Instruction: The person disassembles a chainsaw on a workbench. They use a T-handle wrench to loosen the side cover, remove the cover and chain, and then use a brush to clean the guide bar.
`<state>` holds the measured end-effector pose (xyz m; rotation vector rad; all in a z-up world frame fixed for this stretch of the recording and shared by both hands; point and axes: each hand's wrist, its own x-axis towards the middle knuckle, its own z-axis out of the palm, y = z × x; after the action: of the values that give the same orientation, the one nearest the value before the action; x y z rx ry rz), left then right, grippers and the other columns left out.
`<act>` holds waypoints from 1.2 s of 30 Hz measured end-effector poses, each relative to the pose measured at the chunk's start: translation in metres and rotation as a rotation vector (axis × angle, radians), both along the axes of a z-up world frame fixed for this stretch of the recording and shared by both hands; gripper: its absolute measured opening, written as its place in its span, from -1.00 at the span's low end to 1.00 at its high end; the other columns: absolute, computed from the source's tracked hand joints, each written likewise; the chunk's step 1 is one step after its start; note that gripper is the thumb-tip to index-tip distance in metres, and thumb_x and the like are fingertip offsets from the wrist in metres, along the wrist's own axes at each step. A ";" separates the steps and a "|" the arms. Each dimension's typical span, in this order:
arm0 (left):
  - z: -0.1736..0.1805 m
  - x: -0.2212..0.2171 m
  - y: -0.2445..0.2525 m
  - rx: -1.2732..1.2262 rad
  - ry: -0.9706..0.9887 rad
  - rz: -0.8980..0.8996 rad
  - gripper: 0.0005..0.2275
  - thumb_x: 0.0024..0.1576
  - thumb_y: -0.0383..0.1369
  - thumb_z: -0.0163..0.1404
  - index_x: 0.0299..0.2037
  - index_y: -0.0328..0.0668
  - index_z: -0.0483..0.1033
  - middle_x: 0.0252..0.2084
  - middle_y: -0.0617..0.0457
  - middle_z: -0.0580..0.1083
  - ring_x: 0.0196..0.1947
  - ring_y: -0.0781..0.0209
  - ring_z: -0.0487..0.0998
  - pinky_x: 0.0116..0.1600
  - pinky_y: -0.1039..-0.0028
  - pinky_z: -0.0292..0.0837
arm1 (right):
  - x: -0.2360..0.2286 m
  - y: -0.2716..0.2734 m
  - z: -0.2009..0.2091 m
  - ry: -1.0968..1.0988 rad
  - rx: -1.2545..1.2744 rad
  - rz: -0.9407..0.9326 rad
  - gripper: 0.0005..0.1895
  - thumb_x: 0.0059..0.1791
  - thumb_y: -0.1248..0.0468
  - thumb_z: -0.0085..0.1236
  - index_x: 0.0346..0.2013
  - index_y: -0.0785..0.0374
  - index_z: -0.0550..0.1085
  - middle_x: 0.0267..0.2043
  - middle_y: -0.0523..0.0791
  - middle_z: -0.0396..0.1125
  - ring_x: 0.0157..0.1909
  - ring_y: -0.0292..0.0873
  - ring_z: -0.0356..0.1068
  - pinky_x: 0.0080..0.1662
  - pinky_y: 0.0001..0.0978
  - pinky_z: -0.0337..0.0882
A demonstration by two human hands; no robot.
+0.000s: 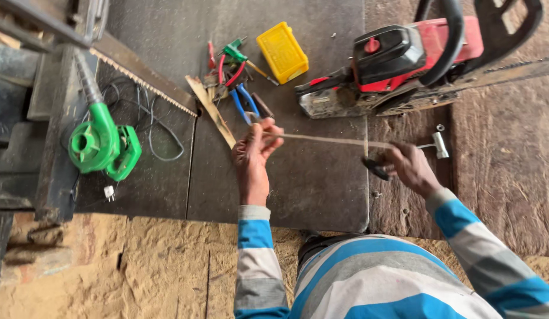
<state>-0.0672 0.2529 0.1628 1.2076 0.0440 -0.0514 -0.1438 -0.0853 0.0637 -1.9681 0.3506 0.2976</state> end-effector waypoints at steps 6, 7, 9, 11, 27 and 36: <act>-0.048 -0.019 -0.017 0.442 0.205 -0.166 -0.58 0.27 0.00 -0.07 0.12 -0.13 0.48 -0.11 0.10 0.53 -0.22 0.28 0.54 -0.24 0.45 0.55 | 0.061 0.058 -0.002 0.074 0.908 -0.109 -0.82 0.11 0.22 -0.23 -0.21 0.22 0.33 -0.10 0.17 0.51 -0.16 0.09 0.53 -0.06 -0.02 0.55; -0.055 -0.026 -0.022 0.276 0.236 -0.245 -0.59 0.28 -0.02 -0.07 0.12 -0.16 0.48 -0.10 0.13 0.54 -0.20 0.32 0.57 -0.21 0.48 0.57 | 0.067 0.068 -0.003 0.064 0.945 -0.105 -0.84 0.13 0.23 -0.22 -0.19 0.21 0.33 -0.09 0.18 0.50 -0.16 0.10 0.51 -0.05 -0.01 0.55; -0.062 -0.027 -0.026 0.057 0.240 -0.297 -0.62 0.27 -0.10 -0.02 0.13 -0.20 0.46 -0.12 0.11 0.55 -0.19 0.34 0.59 -0.20 0.49 0.62 | 0.077 0.086 0.001 0.010 0.974 -0.015 -0.82 0.17 0.23 -0.21 -0.18 0.25 0.33 -0.12 0.12 0.44 -0.11 0.08 0.52 -0.01 -0.01 0.54; -0.065 -0.029 -0.025 -0.054 0.210 -0.247 -0.64 0.21 -0.23 0.09 0.15 -0.22 0.41 -0.18 0.04 0.55 -0.22 0.31 0.61 -0.23 0.45 0.67 | 0.080 0.097 0.008 0.007 0.969 0.041 -0.81 0.18 0.21 -0.20 -0.16 0.26 0.34 -0.12 0.09 0.43 -0.07 0.06 0.54 0.02 -0.02 0.55; -0.007 -0.014 -0.012 0.176 -0.042 -0.245 -0.35 0.10 -0.39 0.24 0.41 -0.37 0.29 -0.15 -0.01 0.58 -0.22 0.35 0.63 -0.20 0.51 0.67 | 0.058 0.075 0.092 -0.314 0.172 0.136 -0.66 0.07 0.17 0.23 0.03 0.33 0.52 -0.25 -0.12 0.46 -0.27 -0.31 0.38 -0.25 -0.40 0.41; -0.023 -0.001 -0.010 0.034 0.016 -0.166 -0.36 0.11 -0.37 0.20 0.39 -0.27 0.21 -0.12 0.01 0.64 -0.27 0.30 0.68 -0.26 0.53 0.64 | 0.072 0.053 0.076 -0.310 -0.086 0.399 -0.75 0.07 0.21 0.21 -0.03 0.28 0.59 -0.37 -0.08 0.44 -0.34 -0.31 0.32 -0.34 -0.35 0.38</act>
<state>-0.0680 0.2430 0.1401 1.2426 -0.0420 -0.2062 -0.0719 -0.0325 0.1394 -2.1221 -0.2367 0.2268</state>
